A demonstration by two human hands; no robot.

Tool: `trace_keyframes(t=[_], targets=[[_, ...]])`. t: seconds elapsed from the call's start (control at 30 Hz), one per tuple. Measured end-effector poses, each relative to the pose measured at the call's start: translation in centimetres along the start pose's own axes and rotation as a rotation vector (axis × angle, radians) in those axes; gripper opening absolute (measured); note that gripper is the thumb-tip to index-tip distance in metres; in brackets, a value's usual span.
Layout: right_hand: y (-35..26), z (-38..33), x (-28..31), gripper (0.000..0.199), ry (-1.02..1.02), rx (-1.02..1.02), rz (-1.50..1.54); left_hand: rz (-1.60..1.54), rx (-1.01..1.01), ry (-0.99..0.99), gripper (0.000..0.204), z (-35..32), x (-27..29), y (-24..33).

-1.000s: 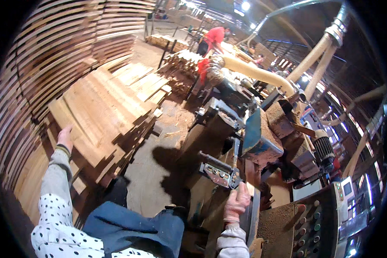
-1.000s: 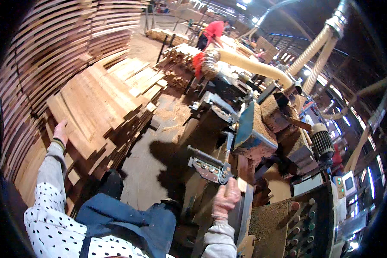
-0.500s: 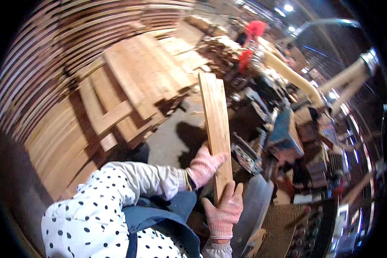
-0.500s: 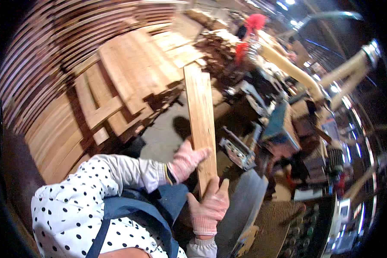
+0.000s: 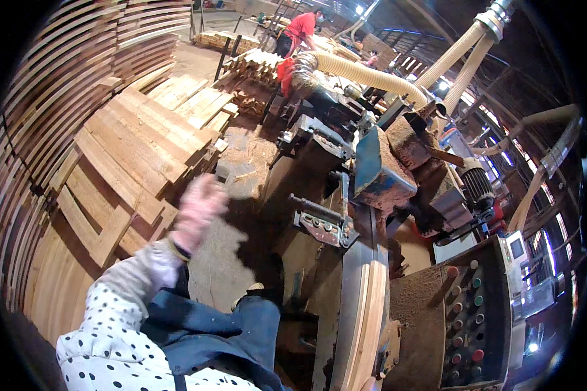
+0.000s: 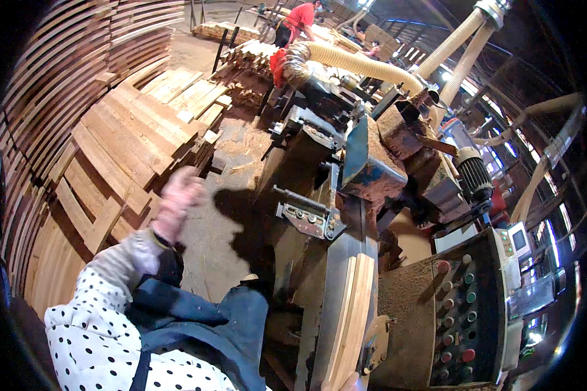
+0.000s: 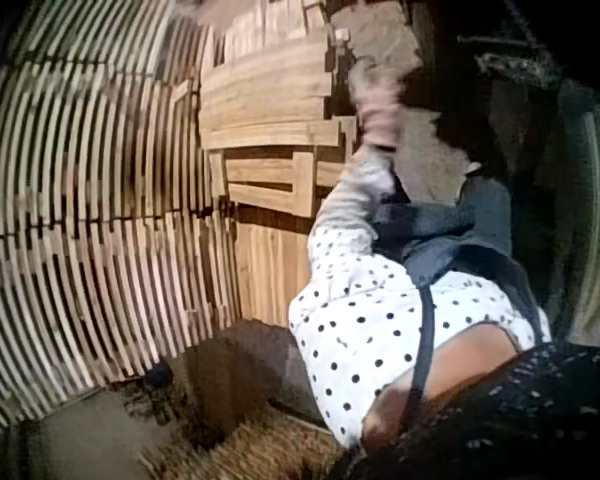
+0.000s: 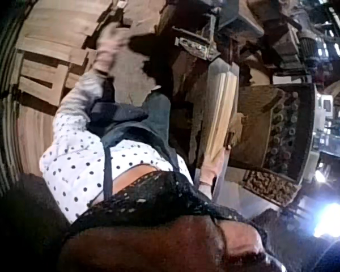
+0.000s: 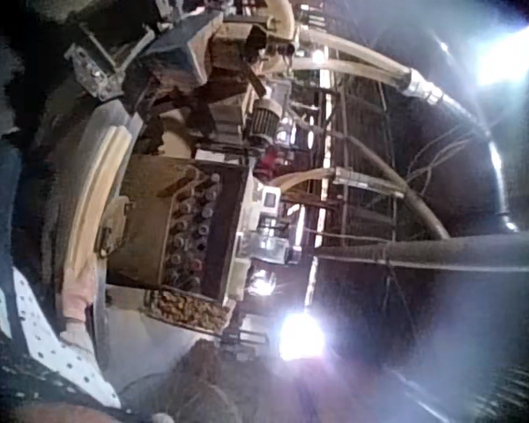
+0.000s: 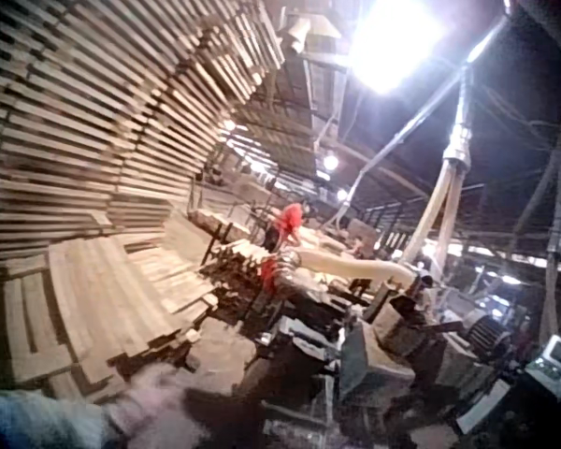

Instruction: The person adjusts their head-mounted camera and then begins processing wooden planks in a workshop. They pick up planks from a stack, feed them into a planer machine, and place the processed wood onto a separate pile. The task involves repetitive handling of lumber and operating the machinery.

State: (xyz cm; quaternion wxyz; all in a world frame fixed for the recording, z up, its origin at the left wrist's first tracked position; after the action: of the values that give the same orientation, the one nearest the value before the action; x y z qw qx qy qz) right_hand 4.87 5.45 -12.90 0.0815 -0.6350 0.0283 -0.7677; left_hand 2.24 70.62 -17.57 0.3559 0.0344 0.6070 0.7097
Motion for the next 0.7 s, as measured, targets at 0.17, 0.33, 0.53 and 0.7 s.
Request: trace_keyframes(t=[0.17,0.33,0.53,0.7], targets=[[-2.7,9.5,-2.0,0.074,0.290,0.005,0.133,0.244,0.060,0.612,0.052,0.8,21.8,1.1],[-9.9,22.1,-5.2,0.074,0.425,-0.051,0.483,0.427,-0.175,0.964,0.064,-0.4,41.8,2.0],[-13.2,24.9,-6.2,0.076,0.393,0.012,0.576,0.087,0.191,0.802,0.051,4.8,39.3,-1.8],[-10.3,15.6,-5.0,0.077,0.239,0.159,0.486,-0.039,0.038,0.707,0.034,7.0,44.2,-1.1]])
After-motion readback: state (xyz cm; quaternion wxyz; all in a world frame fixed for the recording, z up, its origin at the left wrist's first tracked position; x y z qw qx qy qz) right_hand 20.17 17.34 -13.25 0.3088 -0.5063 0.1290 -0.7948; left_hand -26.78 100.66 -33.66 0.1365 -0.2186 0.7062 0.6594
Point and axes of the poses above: each hand's wrist, its own z-axis towards the middle knuckle, its own x-axis out of the back of the hand, y = z × x, the point moved 9 cm from there along z, towards the middle knuckle, and after that the axes turned 6 degrees about -x, right-handed, at the moved point
